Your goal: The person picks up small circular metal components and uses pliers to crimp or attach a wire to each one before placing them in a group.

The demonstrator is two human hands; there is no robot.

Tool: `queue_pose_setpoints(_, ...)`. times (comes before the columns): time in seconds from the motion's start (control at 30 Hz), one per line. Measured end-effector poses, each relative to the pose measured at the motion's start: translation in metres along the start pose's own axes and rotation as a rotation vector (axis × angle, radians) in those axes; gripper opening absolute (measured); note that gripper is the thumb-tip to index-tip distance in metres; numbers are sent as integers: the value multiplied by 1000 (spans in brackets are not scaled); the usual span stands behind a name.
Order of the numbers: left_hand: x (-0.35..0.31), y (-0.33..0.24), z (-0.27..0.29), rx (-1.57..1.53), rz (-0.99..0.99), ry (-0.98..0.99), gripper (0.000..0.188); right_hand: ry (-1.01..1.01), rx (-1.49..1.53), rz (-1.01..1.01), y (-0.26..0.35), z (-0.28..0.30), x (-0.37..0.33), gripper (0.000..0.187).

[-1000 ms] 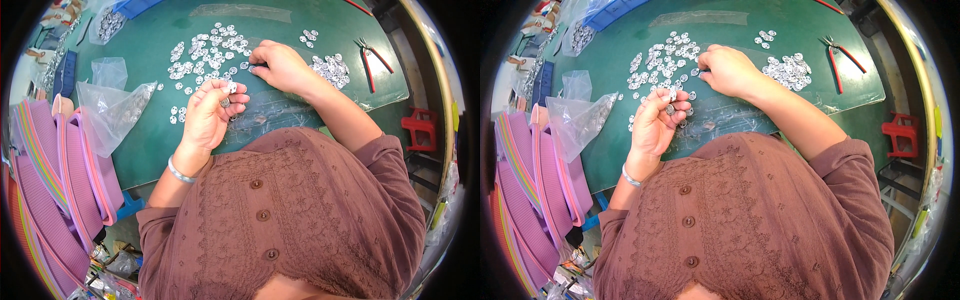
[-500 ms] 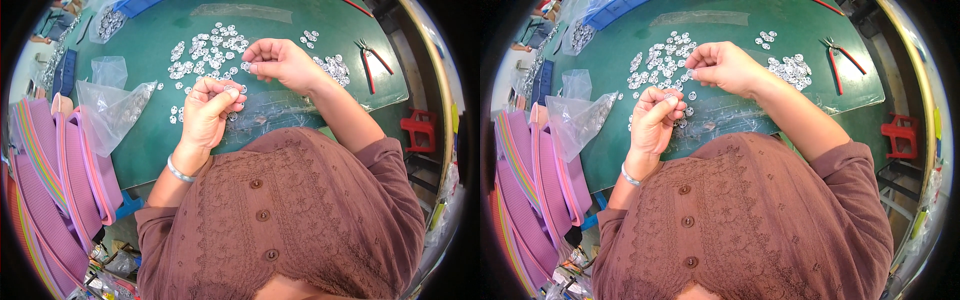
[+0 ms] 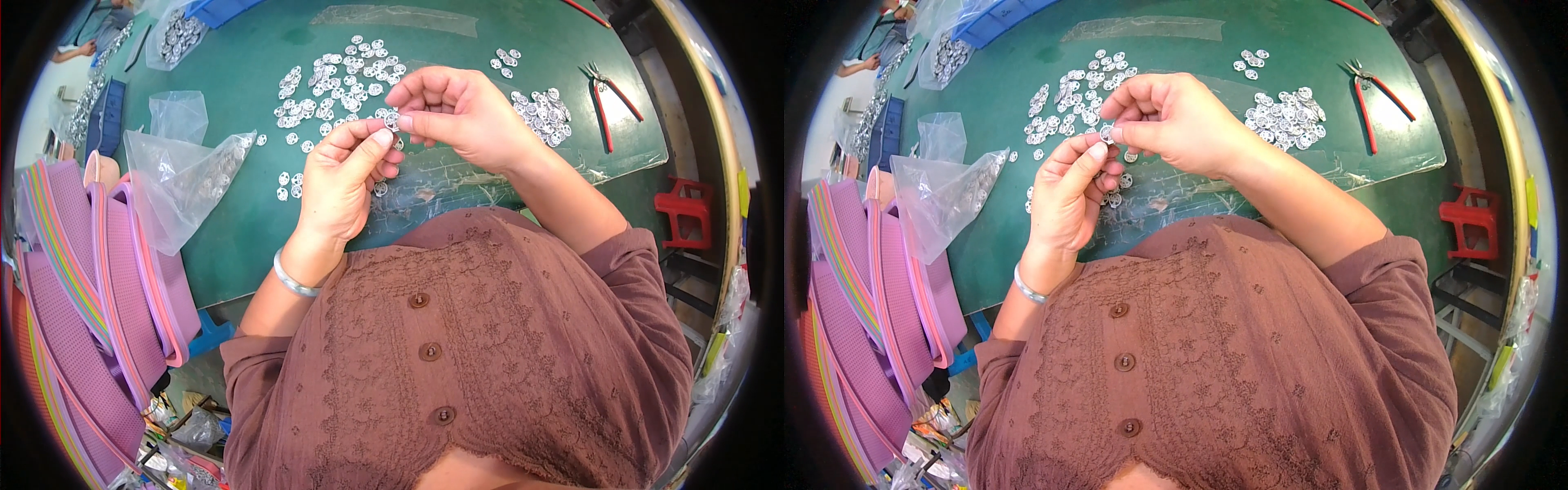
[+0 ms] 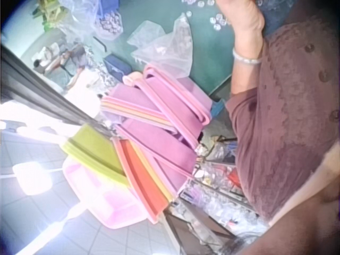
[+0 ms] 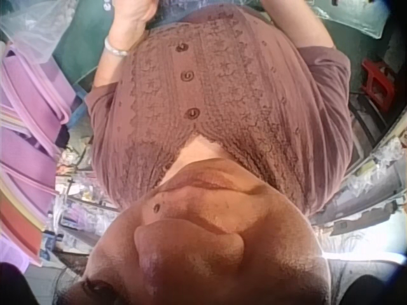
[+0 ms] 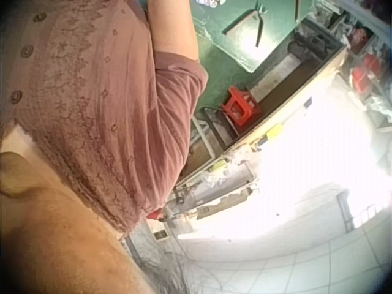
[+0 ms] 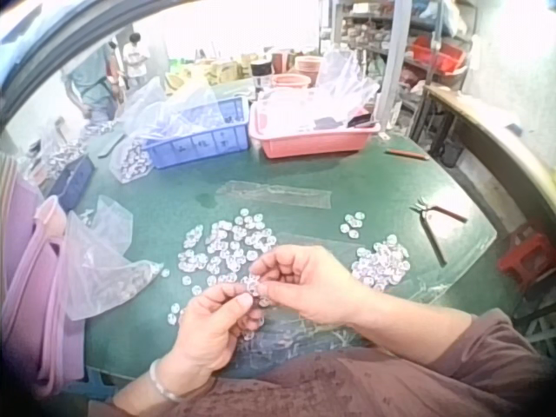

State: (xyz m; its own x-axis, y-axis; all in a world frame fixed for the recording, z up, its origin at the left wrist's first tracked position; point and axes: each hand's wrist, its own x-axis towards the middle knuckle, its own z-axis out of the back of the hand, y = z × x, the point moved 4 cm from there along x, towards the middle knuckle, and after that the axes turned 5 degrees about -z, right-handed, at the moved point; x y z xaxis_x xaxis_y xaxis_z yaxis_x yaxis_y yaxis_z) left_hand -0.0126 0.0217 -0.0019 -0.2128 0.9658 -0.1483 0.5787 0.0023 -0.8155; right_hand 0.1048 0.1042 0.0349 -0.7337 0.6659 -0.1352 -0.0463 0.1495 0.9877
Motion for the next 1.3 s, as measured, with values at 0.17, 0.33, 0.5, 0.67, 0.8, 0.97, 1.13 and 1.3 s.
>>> queue_pose_setpoints(0.17, -1, -1, 0, 47, -37, -13, 12, 28, -5, -2, -2, 1, -1, 17)
queue_pose_setpoints(0.33, -3, -2, 0, 139, -87, -61, 12, 19, 6, -6, -4, -1, -1, 17)
queue_pose_setpoints(0.5, -3, -2, 0, 170, -106, -63, 12, 47, 9, -7, -6, 0, 0, 17)
queue_pose_setpoints(0.67, -4, -3, 0, 170, -97, -69, 11, 97, 32, 1, -7, 0, 0, 16)
queue_pose_setpoints(0.8, -4, -3, -1, 170, -87, -62, 10, 95, 31, -12, -7, 1, 0, 16)
queue_pose_setpoints(0.97, -4, -3, -1, 152, -65, -63, 10, 108, 9, -31, -9, 2, 2, 15)
queue_pose_setpoints(1.13, -6, -4, -6, 173, -46, -29, 12, 127, -20, -17, -13, 3, 3, 13)
queue_pose_setpoints(1.3, -4, 0, -3, 167, 8, 34, 17, 93, -99, -8, -10, 2, 3, 12)
